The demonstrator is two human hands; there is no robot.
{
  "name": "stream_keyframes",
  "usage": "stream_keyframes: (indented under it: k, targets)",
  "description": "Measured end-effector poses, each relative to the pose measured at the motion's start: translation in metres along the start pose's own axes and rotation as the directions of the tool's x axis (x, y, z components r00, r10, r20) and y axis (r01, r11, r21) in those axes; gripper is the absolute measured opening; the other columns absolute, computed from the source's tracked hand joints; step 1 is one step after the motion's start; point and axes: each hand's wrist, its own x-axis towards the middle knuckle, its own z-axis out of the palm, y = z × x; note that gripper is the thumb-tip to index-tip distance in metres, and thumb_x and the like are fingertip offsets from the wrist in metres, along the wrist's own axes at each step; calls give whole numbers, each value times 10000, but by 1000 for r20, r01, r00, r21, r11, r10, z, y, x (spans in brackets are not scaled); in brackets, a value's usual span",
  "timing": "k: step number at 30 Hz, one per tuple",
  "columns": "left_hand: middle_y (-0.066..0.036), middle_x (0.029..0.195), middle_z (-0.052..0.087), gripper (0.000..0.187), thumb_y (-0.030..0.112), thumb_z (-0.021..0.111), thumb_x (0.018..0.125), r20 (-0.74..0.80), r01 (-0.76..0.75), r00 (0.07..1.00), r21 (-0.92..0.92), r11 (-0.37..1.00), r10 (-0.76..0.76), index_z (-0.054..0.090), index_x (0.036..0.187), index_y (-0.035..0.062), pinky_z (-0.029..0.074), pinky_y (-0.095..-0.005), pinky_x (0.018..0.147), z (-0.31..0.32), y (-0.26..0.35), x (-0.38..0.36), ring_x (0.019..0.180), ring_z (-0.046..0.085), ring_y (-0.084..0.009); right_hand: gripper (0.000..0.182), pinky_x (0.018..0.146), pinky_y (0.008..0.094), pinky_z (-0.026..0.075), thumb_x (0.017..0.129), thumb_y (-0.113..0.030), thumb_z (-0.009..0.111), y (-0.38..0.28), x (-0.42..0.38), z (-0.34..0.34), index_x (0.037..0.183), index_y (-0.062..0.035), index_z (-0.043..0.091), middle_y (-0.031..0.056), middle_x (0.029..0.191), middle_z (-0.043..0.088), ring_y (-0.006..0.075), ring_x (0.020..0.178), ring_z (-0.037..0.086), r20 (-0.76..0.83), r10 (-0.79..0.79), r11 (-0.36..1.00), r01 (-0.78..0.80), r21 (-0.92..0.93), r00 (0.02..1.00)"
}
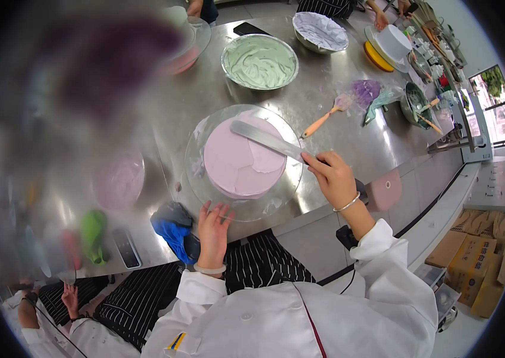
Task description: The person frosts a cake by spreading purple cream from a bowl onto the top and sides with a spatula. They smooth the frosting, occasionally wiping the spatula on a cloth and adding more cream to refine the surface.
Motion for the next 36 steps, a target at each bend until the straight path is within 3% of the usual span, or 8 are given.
stream_keyframes:
  k: [9,13,15,16,18,21,26,36]
  targets:
    - [-139,1066,430,450,76,477,801,31,12,999,-19,1000,-11,249,1185,22,367,-415,883,-6,-6,-1,1023,448,-263,321,543,304,420,687,-73,600,-17,-28,-12,995,-164,612,46,710,526,196,636,499,54,-88,994,84,68,995]
    - [-159,1113,417,459,73,472,803,35,55,998,-131,990,-51,235,1192,20,355,-407,892,-5,-8,-8,1064,429,-280,324,541,275,426,720,-29,561,-40,-42,-24,1018,-150,604,55,702,532,189,609,512,195,-261,910,174,375,946]
    - [-174,1134,409,484,72,463,809,60,47,997,-66,997,-43,201,1213,16,343,-402,899,-5,-13,-10,1095,413,-289,377,510,233,410,770,-11,514,-49,-49,-32,1126,-132,537,35,668,517,128,528,495,339,-75,715,-186,674,938]
    - [-180,1146,402,498,71,459,810,65,69,996,-27,997,-67,184,1221,14,335,-401,904,-4,-15,-12,1107,406,-293,377,510,233,410,770,-11,514,-51,-49,-34,1126,-132,537,35,668,517,128,528,495,335,-67,720,-187,669,940]
    - [-187,1157,395,512,71,456,811,78,94,992,14,995,-95,167,1230,12,328,-400,909,-2,-18,-16,1118,400,-297,440,456,200,370,802,-39,494,-52,-48,-38,1229,-119,430,-5,631,469,67,456,424,474,349,455,-588,668,808]
    - [-197,1175,381,551,67,461,801,93,187,977,45,981,-191,139,1245,13,332,-401,905,-5,-16,-18,1101,411,-295,497,421,188,336,804,-75,508,-37,-45,-24,1276,-120,357,-29,628,424,38,457,372,415,477,335,-597,729,774]
    - [-203,1188,371,573,80,465,803,7,-83,997,16,996,82,128,1263,27,362,-398,870,-17,-6,-1,1041,448,-289,492,410,196,326,795,-99,546,-14,-40,-4,1260,-119,385,-26,628,423,46,454,358,394,514,427,-626,653,762]
    - [-186,1136,395,524,66,467,798,-37,4,999,59,998,-2,182,1235,18,396,-409,829,-6,-4,-7,1041,447,-308,392,544,297,385,720,-203,632,10,-9,2,1100,-150,553,103,645,482,203,552,465,143,325,893,-353,280,935]
